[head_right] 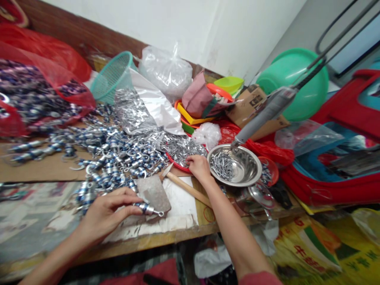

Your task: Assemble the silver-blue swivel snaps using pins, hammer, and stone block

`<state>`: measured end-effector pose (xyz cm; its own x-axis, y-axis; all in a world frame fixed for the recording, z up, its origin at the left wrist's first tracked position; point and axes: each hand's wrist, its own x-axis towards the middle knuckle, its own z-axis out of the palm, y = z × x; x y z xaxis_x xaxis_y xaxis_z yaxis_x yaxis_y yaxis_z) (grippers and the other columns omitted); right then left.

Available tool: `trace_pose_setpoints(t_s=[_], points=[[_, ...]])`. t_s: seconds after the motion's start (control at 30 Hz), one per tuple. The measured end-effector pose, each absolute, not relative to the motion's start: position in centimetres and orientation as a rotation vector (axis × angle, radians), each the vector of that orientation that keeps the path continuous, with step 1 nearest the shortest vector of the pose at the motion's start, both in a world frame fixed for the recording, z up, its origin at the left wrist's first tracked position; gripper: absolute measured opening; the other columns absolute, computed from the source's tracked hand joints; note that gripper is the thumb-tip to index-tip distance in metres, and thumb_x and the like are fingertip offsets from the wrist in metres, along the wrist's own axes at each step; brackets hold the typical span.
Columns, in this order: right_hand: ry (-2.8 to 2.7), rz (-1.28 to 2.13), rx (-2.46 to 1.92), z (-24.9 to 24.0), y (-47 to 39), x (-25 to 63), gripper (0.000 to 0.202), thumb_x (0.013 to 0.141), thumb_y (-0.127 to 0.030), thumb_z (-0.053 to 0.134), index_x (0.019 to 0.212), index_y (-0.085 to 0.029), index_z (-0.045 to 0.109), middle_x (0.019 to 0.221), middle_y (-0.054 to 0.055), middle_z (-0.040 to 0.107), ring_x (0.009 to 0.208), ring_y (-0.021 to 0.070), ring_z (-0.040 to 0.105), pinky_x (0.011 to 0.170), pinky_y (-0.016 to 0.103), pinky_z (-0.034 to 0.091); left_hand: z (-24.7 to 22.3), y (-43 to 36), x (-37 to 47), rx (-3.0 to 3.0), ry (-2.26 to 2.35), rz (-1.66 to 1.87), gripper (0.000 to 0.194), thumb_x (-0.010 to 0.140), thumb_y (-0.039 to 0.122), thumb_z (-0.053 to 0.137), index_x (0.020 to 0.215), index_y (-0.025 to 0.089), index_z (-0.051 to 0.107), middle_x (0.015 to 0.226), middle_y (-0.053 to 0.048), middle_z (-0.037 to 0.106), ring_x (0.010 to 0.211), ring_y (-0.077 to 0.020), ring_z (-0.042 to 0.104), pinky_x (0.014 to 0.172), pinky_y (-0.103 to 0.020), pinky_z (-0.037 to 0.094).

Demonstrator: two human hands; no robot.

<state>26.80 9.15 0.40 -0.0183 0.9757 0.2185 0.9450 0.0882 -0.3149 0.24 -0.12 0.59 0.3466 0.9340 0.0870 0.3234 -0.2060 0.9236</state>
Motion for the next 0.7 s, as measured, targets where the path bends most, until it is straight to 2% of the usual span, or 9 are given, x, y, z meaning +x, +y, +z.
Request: trace_pose_setpoints(t_s=[0.13, 0.3, 0.4, 0.53, 0.7], points=[[-1.999, 0.089, -1.634, 1.8, 5.7, 24.1, 0.026, 0.076, -0.010, 0.046, 0.084, -0.019, 0.070, 0.088, 0.003, 0.070, 0.081, 0.0142, 0.064, 0.075, 0.025, 0.049, 0.2, -0.2, 0.5, 1.621, 1.190, 0.914, 0.025, 0.063, 0.024, 0.067, 0.088, 0.018, 0.069, 0.071, -0.001, 0.064, 0.067, -0.0165, 0.059, 0.064, -0.026, 0.045], [-2.189, -0.073, -0.881, 3.0, 0.9, 19.5, 0.024, 0.077, -0.009, 0.046, 0.084, -0.017, 0.068, 0.085, 0.006, 0.070, 0.076, 0.0148, 0.065, 0.068, 0.028, 0.052, 0.2, -0.4, 0.9, 1.493, 1.193, 0.912, 0.034, 0.060, 0.023, 0.069, 0.094, 0.016, 0.067, 0.068, -0.001, 0.064, 0.064, -0.0171, 0.059, 0.063, -0.028, 0.047], [-2.259, -0.194, -0.708, 3.0, -0.5, 18.2, 0.018, 0.078, -0.012, 0.050, 0.086, -0.013, 0.065, 0.085, 0.009, 0.070, 0.076, 0.0169, 0.064, 0.064, 0.029, 0.052, 0.3, -0.5, 0.7, 1.552, 1.182, 0.923, 0.029, 0.060, 0.021, 0.069, 0.088, 0.016, 0.069, 0.070, -0.002, 0.066, 0.065, -0.0177, 0.060, 0.063, -0.027, 0.048], [-2.257, -0.243, -0.655, 2.7, -0.8, 17.9, 0.019, 0.077, -0.010, 0.049, 0.089, -0.014, 0.063, 0.088, 0.009, 0.069, 0.077, 0.0166, 0.064, 0.064, 0.029, 0.052, 0.8, -0.4, 0.5, 1.692, 1.088, 0.910, 0.008, 0.064, 0.019, 0.066, 0.070, 0.018, 0.072, 0.070, -0.002, 0.066, 0.067, -0.0164, 0.060, 0.064, -0.024, 0.046], [-2.212, -0.218, -0.639, 2.4, -1.1, 17.9, 0.020, 0.079, -0.010, 0.048, 0.094, -0.014, 0.062, 0.088, 0.009, 0.069, 0.078, 0.0172, 0.064, 0.062, 0.029, 0.052, 1.2, -0.5, 0.6, 1.664, 1.036, 0.929, 0.007, 0.065, 0.016, 0.066, 0.062, 0.019, 0.072, 0.066, -0.001, 0.067, 0.066, -0.0150, 0.061, 0.064, -0.022, 0.045]])
